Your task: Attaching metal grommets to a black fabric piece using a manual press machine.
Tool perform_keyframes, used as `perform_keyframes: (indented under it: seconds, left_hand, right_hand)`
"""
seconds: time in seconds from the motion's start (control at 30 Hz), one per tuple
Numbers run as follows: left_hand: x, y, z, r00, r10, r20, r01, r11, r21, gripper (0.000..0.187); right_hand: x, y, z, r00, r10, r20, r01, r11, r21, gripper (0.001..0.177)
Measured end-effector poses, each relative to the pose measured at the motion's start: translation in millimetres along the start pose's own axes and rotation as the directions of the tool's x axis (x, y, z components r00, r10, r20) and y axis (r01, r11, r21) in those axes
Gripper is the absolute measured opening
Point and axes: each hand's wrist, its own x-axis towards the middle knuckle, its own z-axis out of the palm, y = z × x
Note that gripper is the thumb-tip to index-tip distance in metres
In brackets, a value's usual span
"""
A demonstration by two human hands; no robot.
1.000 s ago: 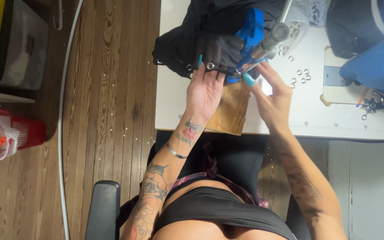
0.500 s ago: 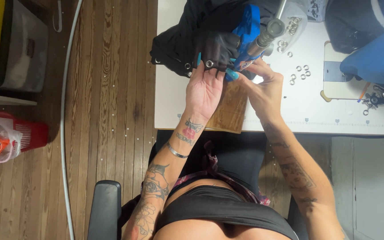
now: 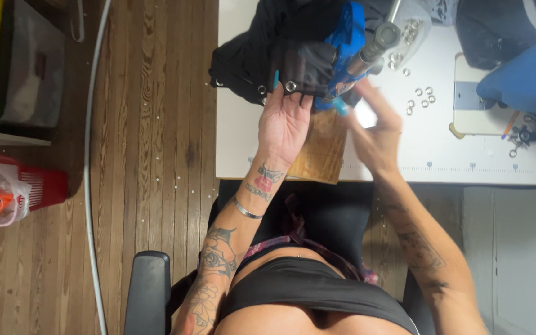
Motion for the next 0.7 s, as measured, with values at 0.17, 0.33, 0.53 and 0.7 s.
perform_keyframes:
  seconds: [0.17,0.33,0.53,0.7]
  left_hand:
    - [6.5,1.5,-17.7,0.999,-0.008,-0.044,0.007,1.000,-0.012,0.024]
    - [6.4,-1.9,-11.9,0.999,-0.044,-0.001,0.044,0.999,-0.029,0.022]
    - [2.5,-4.5,0.5,0.996,-0.074,0.046,0.076,0.996,-0.040,0.025]
    - [6.2,-5.3,-8.5,0.997,-0.057,0.047,0.058,0.998,-0.031,0.026]
  right_hand:
    - [-32.2,33.7,-34.5,0.975,-0.193,-0.109,0.136,0.909,-0.394,0.025]
    - [-40.9,58.0,-51.7,0.969,-0.115,-0.217,0.044,0.951,-0.305,0.024]
    - [-66.0,76.9,-82.0,0.959,-0.274,0.077,0.260,0.733,-0.629,0.029]
    - [-84.2,75.7,-84.3,0.880,-0.298,0.371,0.475,0.586,-0.656,0.046]
